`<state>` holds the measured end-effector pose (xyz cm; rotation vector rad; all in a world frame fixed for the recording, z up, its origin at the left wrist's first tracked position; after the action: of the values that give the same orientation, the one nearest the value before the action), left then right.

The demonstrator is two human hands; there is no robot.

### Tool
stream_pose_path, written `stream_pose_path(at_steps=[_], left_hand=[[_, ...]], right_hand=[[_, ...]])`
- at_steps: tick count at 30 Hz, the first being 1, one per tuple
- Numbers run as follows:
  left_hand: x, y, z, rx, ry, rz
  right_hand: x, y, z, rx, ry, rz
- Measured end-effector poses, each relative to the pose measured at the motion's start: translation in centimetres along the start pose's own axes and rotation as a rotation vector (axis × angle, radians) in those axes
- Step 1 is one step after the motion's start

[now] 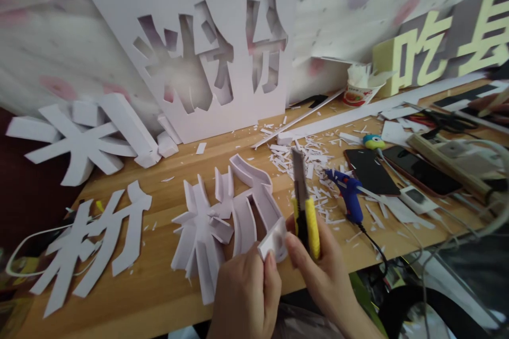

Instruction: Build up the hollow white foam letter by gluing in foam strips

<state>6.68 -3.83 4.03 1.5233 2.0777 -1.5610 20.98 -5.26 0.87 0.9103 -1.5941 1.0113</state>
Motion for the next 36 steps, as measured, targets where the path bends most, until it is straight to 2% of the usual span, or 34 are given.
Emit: stream_pose_path(at_steps=[3, 5, 8, 15, 20, 26, 36], left_hand=[[-0.4, -0.9, -1.4, -0.011, 0.078, -0.165], [-0.9, -1.4, -2.2, -0.034, 0.116, -0.202], [-1.5, -1.8, -2.8, -0.019, 0.154, -0.212], [-1.9, -1.8, -2.7, 0.000, 0.231, -0.253], [-2.0, -1.6, -3.1, -0.015, 0.185, -0.195], [-2.3, -1.0, -2.8, -0.014, 0.202, -0.206], [-2.5, -0.5, -2.1, -0.110, 0.219, -0.188]], right_hand=[[0.4, -2.1, 0.1, 0.001, -0.360, 0.336], [0.5, -2.9, 0.5, 0.022, -0.474, 0.460], [1.0, -3.4, 1.3, 0.003, -0.560, 0.582], [1.4, -3.4, 1.5, -0.020, -0.601, 0.621], [1.1, -3.4, 1.7, -0.031, -0.596, 0.630], [1.0, -3.5, 1.9, -0.090, -0.577, 0.644], [-0.1, -4.0, 2.3, -0.099, -0.581, 0.651]])
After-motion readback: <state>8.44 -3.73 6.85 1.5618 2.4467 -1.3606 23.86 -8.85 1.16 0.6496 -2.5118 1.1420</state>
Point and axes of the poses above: each hand's wrist, its own z-axis away from the middle knuckle, its own y-axis out of the palm, x = y × z, the point moved 2 cm from there along -z, towards the middle knuckle, and after that the axes turned 10 degrees about z, right-handed, at the moved point
